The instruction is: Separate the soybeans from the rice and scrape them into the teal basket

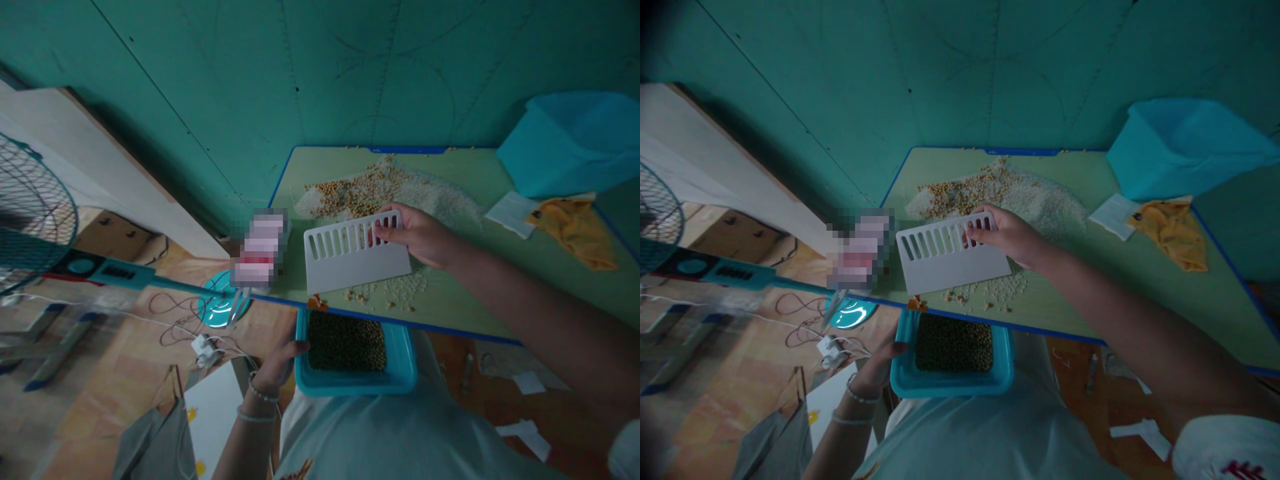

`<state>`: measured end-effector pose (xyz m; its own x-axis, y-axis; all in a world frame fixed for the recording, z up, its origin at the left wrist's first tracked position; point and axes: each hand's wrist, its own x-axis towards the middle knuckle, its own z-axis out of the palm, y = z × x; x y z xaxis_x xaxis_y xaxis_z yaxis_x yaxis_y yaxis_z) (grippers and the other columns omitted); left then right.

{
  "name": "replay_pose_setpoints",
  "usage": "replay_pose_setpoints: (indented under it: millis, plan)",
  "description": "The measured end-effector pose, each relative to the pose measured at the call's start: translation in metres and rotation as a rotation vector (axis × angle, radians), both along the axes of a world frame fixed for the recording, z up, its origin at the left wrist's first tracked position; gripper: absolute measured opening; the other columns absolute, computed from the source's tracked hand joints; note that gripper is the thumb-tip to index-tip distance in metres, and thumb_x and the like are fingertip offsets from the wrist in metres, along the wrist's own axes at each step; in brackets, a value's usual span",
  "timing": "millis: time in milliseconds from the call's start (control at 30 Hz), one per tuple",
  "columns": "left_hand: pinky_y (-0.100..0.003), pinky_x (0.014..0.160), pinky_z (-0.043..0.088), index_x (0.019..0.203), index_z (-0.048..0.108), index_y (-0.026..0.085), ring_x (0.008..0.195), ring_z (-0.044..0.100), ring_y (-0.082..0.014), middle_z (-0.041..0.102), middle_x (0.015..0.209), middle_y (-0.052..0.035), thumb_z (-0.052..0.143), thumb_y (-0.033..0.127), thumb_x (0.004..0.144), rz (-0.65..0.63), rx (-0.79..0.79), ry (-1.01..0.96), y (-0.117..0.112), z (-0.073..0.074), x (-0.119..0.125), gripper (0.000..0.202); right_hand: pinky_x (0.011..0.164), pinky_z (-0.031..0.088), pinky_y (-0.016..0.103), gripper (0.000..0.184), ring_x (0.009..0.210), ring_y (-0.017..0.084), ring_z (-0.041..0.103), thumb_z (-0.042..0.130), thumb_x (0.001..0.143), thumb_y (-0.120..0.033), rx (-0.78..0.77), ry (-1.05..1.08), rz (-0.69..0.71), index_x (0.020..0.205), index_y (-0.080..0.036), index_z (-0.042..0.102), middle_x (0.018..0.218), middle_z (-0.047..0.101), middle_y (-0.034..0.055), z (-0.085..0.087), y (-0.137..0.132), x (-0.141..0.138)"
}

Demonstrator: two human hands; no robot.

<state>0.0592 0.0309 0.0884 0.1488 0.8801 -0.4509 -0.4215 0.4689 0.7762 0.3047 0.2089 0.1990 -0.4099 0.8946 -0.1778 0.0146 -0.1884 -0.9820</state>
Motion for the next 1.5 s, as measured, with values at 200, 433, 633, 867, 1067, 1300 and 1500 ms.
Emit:
replay_pose_setpoints:
  millis: [200, 433, 633, 867, 1067, 1300, 1500]
  plan:
    - [-0.05, 0.114, 0.029, 0.127, 0.062, 0.022, 0.136, 0.041, -0.0366, 0.068, 0.128, -0.0054, 0.063, 0.02, 0.06, -0.023, 0.036, 0.041, 0.002, 0.005, 0.004, 0.067, 0.056, 0.041, 0.027, 0.034, 0.058, 0.013, 0.057, 0.083, 0.06, -0.035, -0.02, 0.0, 0.009, 0.076, -0.023, 0.055, 0.064, 0.065, -0.0052, 0.0, -0.002, 0.005]
    - [-0.05, 0.115, 0.027, 0.123, 0.064, 0.022, 0.138, 0.038, -0.0369, 0.067, 0.13, -0.0046, 0.063, 0.019, 0.06, -0.028, 0.054, 0.029, 0.004, -0.001, 0.005, 0.062, 0.057, 0.041, 0.026, 0.035, 0.059, 0.013, 0.057, 0.083, 0.061, -0.037, -0.03, 0.009, 0.004, 0.078, -0.022, 0.057, 0.065, 0.064, -0.0051, -0.006, -0.008, 0.014]
    - [-0.05, 0.114, 0.028, 0.117, 0.067, 0.025, 0.134, 0.044, -0.0357, 0.07, 0.125, -0.0008, 0.063, 0.02, 0.06, -0.075, 0.036, 0.031, 0.008, -0.006, 0.01, 0.058, 0.058, 0.042, 0.027, 0.036, 0.059, 0.014, 0.057, 0.084, 0.059, -0.036, -0.044, -0.009, -0.031, 0.077, -0.022, 0.056, 0.065, 0.062, -0.0053, -0.004, -0.014, 0.014]
    - [-0.052, 0.113, 0.03, 0.115, 0.069, 0.024, 0.133, 0.045, -0.0378, 0.071, 0.124, -0.002, 0.063, 0.019, 0.059, -0.113, 0.048, 0.001, 0.014, -0.006, 0.021, 0.057, 0.06, 0.042, 0.028, 0.034, 0.06, 0.014, 0.058, 0.082, 0.061, -0.036, -0.037, 0.008, -0.046, 0.076, -0.023, 0.055, 0.065, 0.064, -0.0045, -0.007, -0.022, 0.019]
    - [-0.053, 0.112, 0.03, 0.118, 0.067, 0.024, 0.131, 0.047, -0.0378, 0.071, 0.124, -0.0034, 0.063, 0.02, 0.061, -0.133, 0.048, -0.007, 0.014, -0.008, 0.02, 0.057, 0.061, 0.043, 0.029, 0.035, 0.062, 0.015, 0.059, 0.082, 0.059, -0.036, -0.056, 0.004, -0.081, 0.077, -0.023, 0.055, 0.067, 0.064, -0.0045, -0.008, -0.027, 0.02]
    - [-0.053, 0.111, 0.033, 0.113, 0.07, 0.025, 0.124, 0.054, -0.037, 0.073, 0.119, -0.0022, 0.065, 0.019, 0.059, -0.112, 0.016, -0.024, 0.013, -0.007, 0.02, 0.054, 0.059, 0.043, 0.029, 0.036, 0.061, 0.015, 0.058, 0.083, 0.059, -0.039, -0.062, -0.005, -0.112, 0.076, -0.023, 0.057, 0.067, 0.064, -0.0036, -0.009, -0.032, 0.022]
    - [-0.054, 0.109, 0.035, 0.111, 0.071, 0.026, 0.125, 0.053, -0.0383, 0.075, 0.114, -0.0014, 0.066, 0.02, 0.057, -0.126, -0.003, -0.034, 0.015, -0.004, 0.023, 0.055, 0.057, 0.043, 0.029, 0.037, 0.06, 0.015, 0.057, 0.083, 0.059, -0.042, -0.063, -0.016, -0.136, 0.075, -0.023, 0.056, 0.065, 0.062, -0.0041, -0.01, -0.036, 0.023]
